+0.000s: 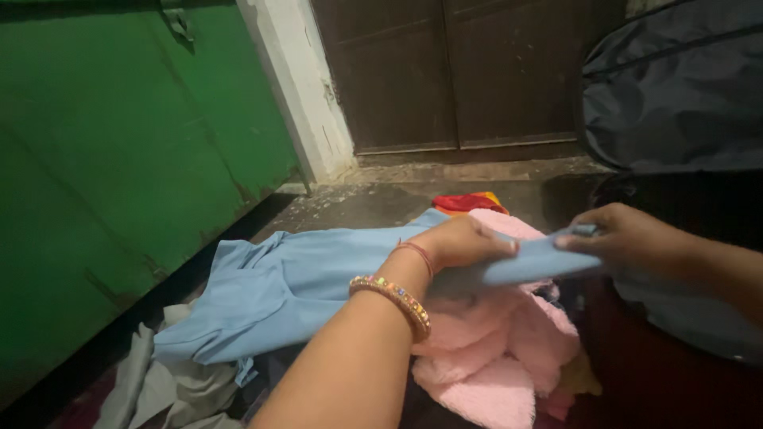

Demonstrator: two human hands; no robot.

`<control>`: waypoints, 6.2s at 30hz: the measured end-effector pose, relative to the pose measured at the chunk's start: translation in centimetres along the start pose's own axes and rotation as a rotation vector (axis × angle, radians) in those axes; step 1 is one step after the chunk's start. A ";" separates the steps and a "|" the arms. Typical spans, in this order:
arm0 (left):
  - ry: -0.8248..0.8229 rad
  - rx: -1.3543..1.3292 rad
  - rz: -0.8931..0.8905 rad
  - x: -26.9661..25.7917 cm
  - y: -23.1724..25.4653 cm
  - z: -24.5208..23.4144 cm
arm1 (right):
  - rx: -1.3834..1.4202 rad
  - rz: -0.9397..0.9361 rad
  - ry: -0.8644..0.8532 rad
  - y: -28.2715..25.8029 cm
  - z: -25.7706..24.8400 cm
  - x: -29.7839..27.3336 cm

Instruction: The person folds a light blue garment and a pink fluffy garment by hand. The blue garment is folded into a compact rectangle and placed into a black suitcase. The pink garment is folded and placed on top of the blue garment inside the suitcase.

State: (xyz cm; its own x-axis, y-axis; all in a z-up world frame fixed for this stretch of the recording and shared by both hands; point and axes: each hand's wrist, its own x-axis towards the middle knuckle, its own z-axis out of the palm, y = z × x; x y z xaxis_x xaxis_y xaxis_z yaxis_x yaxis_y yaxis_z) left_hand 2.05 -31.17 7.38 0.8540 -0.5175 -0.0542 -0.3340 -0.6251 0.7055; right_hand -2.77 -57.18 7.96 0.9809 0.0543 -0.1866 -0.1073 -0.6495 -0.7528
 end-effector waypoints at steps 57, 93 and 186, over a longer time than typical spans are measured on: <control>2.007 -0.247 -0.563 -23.0 -23.3 -3.6 | -0.994 -1.165 -0.183 -17.3 29.7 0.8; 1.036 0.343 -0.249 -19.2 -16.2 3.2 | -0.965 -0.689 0.222 -2.8 16.5 2.9; 0.315 0.635 -0.115 6.8 -2.3 -9.0 | 0.557 -0.278 0.353 -6.2 1.3 14.8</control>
